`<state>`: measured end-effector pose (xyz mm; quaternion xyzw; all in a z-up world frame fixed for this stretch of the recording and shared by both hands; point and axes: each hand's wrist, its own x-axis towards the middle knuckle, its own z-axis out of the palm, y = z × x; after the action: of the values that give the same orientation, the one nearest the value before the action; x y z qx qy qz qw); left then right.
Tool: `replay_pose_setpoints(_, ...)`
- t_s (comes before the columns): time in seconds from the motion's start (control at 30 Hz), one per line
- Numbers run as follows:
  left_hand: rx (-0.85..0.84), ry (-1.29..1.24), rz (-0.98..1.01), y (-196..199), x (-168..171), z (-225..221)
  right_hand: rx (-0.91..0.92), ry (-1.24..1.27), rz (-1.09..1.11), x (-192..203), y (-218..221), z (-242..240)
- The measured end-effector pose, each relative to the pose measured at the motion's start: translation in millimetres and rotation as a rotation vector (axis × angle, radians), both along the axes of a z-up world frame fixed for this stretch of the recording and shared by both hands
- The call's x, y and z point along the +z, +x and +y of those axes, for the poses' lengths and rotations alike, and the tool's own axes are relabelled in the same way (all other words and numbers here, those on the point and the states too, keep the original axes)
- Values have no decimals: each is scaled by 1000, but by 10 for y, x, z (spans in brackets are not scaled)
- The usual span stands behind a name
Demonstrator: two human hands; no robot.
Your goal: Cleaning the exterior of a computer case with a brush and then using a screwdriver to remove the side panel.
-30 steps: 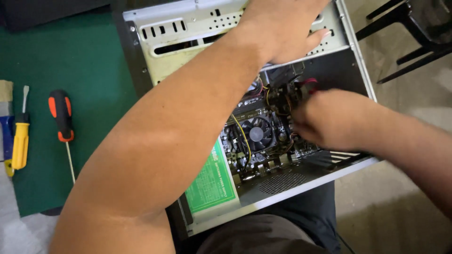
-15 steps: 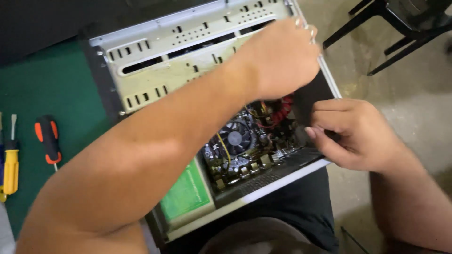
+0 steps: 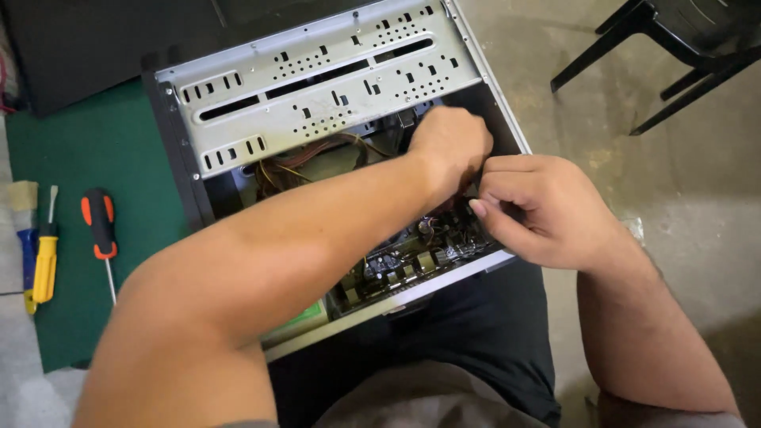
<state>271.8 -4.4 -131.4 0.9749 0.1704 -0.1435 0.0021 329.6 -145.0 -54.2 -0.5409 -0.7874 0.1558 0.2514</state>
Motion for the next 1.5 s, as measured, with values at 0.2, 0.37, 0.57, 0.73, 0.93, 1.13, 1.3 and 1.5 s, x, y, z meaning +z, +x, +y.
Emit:
replay_pose_setpoints(0.2, 149, -72, -155, 113, -177, 155, 22, 12, 33, 21, 2, 7)
replay_pose_setpoints(0.37, 252, -138, -185, 106, -106, 126, 15, -1, 65, -3, 18, -1)
replay_pose_setpoints(0.57, 194, -105, -232, 177, -284, 171, -8, -12, 85, -21, 29, -10)
replay_pose_setpoints(0.73, 248, -30, -318, 371, -567, 202, 8, -36, 93, -5, -2, -15)
replay_pose_setpoints(0.93, 173, 54, 32, 480, -456, 218, -40, -40, 66, -32, -5, -38)
replay_pose_setpoints(1.13, 176, 34, 166, 518, -428, 222, -21, -29, 32, -34, -3, -31)
replay_pose_setpoints(1.3, 272, -68, 75, 509, -430, 247, -26, -37, 64, -43, -10, -39)
replay_pose_setpoints(1.5, 379, -148, 33, 548, -471, 228, -34, -38, 77, -61, -4, -60)
